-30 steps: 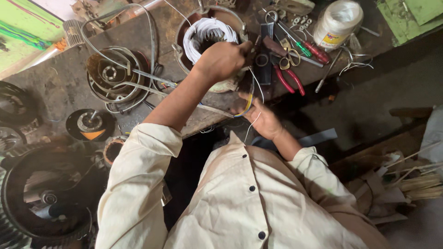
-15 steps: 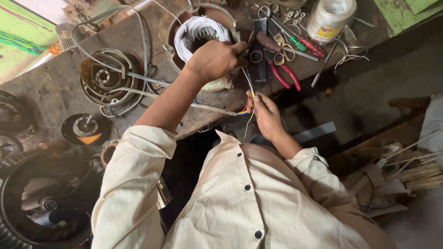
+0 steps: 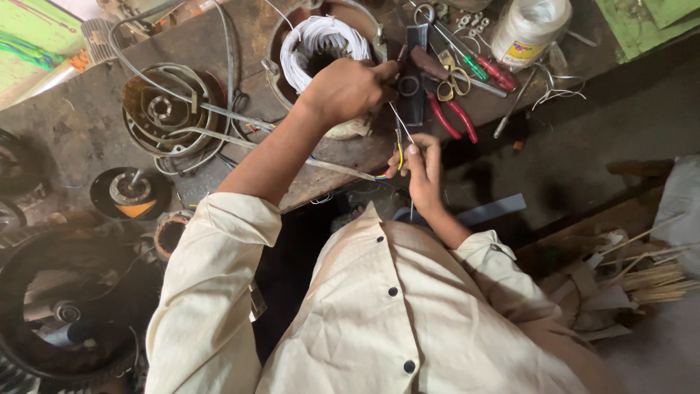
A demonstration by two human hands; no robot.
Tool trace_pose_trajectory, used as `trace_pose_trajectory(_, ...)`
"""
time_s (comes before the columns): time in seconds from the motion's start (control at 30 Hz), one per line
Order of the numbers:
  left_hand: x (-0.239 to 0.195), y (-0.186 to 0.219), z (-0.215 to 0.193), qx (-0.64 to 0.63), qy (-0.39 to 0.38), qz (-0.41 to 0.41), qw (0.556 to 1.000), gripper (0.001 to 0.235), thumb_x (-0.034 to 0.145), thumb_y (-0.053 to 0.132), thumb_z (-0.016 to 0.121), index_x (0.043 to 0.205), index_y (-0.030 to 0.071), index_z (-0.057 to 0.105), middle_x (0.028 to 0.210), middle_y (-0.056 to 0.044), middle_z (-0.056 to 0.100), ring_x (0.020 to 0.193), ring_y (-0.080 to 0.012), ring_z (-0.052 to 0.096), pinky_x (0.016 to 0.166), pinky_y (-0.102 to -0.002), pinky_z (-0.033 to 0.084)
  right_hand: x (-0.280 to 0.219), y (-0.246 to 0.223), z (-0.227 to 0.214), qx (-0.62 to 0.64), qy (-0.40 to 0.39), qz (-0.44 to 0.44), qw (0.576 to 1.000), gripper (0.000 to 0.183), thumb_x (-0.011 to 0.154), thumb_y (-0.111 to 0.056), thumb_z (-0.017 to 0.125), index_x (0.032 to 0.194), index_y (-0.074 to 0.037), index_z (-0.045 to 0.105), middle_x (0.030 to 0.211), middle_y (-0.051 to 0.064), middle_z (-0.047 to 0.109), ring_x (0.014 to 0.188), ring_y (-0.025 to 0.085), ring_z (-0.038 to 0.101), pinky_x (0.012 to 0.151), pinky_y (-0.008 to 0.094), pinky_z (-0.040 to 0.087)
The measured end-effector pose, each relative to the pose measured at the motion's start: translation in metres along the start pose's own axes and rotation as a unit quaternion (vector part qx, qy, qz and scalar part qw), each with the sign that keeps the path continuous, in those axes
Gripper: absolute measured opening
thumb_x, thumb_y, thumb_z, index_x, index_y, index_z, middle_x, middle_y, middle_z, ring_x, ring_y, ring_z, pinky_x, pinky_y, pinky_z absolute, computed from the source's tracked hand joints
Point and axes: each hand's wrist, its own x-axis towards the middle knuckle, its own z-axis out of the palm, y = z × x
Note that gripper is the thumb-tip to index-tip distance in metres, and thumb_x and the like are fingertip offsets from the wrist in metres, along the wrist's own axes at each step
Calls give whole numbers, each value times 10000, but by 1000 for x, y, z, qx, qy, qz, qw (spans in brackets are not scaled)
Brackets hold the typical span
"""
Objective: The person works at a cluttered workbench, stripping insulation from wires, twisting them together, and wrapping connections with tape. They use pliers and scissors to cut and manipulate the wires while assembling or repairing an electrical component.
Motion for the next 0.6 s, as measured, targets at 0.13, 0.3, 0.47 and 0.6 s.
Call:
trace_pose_trajectory(0.13, 3, -2, 0, -14, 31, 24, 999, 193, 745, 249, 734, 723, 60, 765, 1295, -99, 683, 629, -297, 738, 536, -412, 571, 2, 8, -1, -15, -7, 8, 1000, 128, 1125, -193, 483, 1157, -75, 443, 935, 100, 717, 696, 135, 680, 641, 228, 457)
trace_pose_trajectory(0.3, -2, 14, -5, 68, 48, 7, 996, 156, 855, 203, 690, 776, 100, 776, 1298, -36, 666, 811, -220, 707, 551, -369, 551, 4, 9, -4, -27, 8, 49, 998, 98, 1082, -147, 526, 1113, -65, 480, 956, 100, 740, 717, 146, 703, 635, 233, 463)
trace_pose_trajectory(0.47, -28, 67, -22, 27, 143, 50, 988, 175, 809, 254, 658, 874, 150, 783, 1230, -13, 638, 1145, -230, 593, 900, -374, 496, 5, -40, -11, -293, 63, -157, 941, 56, 1020, -33, 666, 1048, -9, 625, 1057, 139, 663, 962, 240, 663, 839, 325, 524)
trace_pose_trajectory(0.6, -42, 88, -35, -48, 179, 58, 981, 212, 865, 234, 659, 1019, 122, 754, 1158, -25, 639, 1135, -248, 573, 990, -391, 460, 1, -87, -6, -361, 11, -186, 914, 78, 899, 14, 719, 948, -4, 661, 989, 127, 661, 922, 280, 689, 817, 357, 544)
